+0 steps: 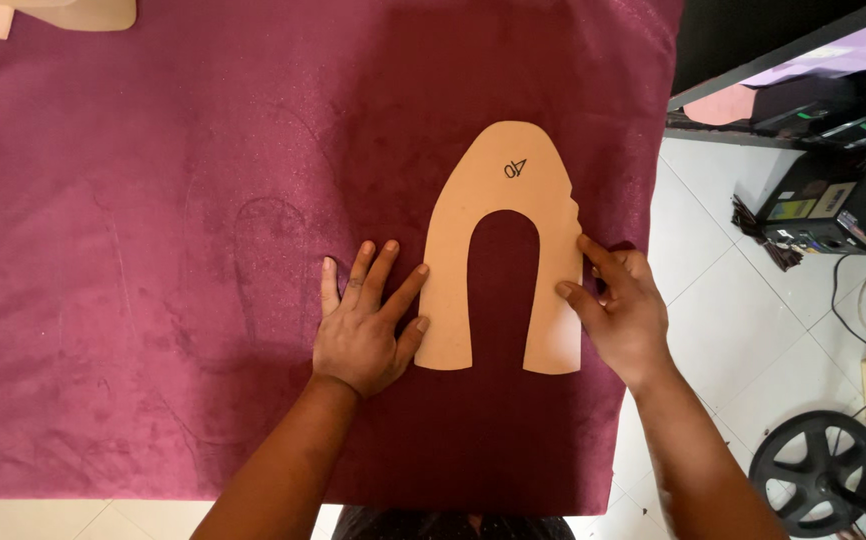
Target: The person places a U-shaped paper pattern on a large piece of maroon fabric and traces its outline with a small stick. The person repeats this process for a second pattern, carefully following the curves to mark the fabric for cutting.
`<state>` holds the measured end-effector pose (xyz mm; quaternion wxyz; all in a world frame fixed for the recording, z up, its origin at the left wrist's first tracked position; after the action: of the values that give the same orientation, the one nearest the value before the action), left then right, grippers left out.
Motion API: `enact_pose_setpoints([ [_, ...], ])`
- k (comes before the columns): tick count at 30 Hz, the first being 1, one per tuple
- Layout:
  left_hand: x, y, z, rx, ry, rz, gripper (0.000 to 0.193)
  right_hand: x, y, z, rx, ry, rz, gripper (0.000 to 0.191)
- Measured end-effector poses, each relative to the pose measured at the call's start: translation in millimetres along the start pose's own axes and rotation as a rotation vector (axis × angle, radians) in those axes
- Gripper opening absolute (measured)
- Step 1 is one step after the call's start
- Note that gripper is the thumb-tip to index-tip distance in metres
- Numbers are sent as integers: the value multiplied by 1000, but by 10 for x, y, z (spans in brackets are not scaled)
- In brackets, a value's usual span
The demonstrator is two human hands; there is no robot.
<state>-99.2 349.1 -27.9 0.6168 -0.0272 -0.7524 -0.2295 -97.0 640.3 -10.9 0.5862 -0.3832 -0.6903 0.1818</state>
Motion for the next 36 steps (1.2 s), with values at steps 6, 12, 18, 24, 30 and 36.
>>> enact_pose_setpoints([
  [6, -2, -18, -5, 5, -12, -20, 59, -10, 40, -18, -4, 25, 63, 58],
  [12, -6, -9, -5, -13, -16, 4, 61, -12, 73, -19, 0, 27, 73, 57],
  [18, -35, -4, -9, -17, -23, 21, 63, -22, 110, -19, 24, 24, 139, 56],
  [24, -59, -3, -30, -16, -27, 26, 63, -6, 76, -30, 107, 36, 85, 56],
  [30, -76, 8, -35, -19, -18, 47, 64, 12, 78, -29, 31, -90, 42, 82],
  [36, -108, 9, -56, -27, -29, 72, 66, -3, 58, -53, -2, -120, 0, 90],
])
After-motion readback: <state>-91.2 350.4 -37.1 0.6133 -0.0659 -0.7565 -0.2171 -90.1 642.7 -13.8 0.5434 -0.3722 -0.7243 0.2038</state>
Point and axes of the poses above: each hand's wrist, its own z-axis towards the middle knuckle, its own x-axis out of the back of the hand, y = z × x, the point moved 7 cm from there along z, towards the middle knuckle, and after that the axes turned 6 degrees about z, right-handed, at the moved point
